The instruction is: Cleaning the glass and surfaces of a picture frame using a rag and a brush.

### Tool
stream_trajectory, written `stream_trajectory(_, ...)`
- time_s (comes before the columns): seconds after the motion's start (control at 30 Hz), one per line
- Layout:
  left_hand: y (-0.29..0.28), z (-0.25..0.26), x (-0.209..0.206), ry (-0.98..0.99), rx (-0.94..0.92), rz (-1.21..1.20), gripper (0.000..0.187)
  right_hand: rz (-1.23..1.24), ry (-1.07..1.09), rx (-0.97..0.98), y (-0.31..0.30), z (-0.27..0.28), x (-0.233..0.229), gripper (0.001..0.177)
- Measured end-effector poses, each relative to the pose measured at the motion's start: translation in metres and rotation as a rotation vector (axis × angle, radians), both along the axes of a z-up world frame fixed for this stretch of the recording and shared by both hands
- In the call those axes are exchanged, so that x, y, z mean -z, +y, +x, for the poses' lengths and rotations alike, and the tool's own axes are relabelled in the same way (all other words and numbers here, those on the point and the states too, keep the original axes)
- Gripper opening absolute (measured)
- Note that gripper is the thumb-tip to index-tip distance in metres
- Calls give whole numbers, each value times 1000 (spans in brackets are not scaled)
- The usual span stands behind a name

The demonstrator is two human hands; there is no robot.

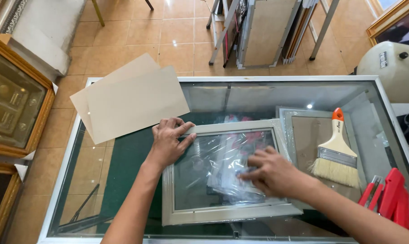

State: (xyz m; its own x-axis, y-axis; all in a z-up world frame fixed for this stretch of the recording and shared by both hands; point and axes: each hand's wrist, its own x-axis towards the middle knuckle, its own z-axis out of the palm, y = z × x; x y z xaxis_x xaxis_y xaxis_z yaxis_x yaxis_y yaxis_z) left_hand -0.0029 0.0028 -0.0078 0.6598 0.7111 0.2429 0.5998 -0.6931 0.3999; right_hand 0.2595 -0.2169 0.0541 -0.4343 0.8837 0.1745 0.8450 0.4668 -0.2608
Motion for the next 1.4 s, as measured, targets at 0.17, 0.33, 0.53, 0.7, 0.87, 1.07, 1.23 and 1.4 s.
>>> stream_trajectory(0.17,-3,0,-2,5,4,-18,33,166,-229,336,38,44,35,24)
stream_trajectory(0.33,-3,1,1,19,-22,69,33,158,-247,415,3,19,73,31)
stream_trajectory(0.53,-4,2,1,60,-15,139,35,-288,130,201,-43,-14,-15,21)
stream_trajectory(0.7,-53,36,-50,-191,41,260,43,-352,1399,521,-36,-2,-40,30)
stream_trajectory(0.87,-138,93,-89,-719,209,-548,33,-157,1627,564,-16,-6,-11,19)
stream_trajectory(1.07,-132,109,-94,-733,95,-467,16,10,1323,698,-3,20,-25,19)
stream_trajectory(1.23,-109,121,-64,-366,103,123,20,36,695,1022,5,67,28,28)
stream_trajectory(1.4,-107,166,-13,-198,305,397,17,168,450,917,11,70,55,26)
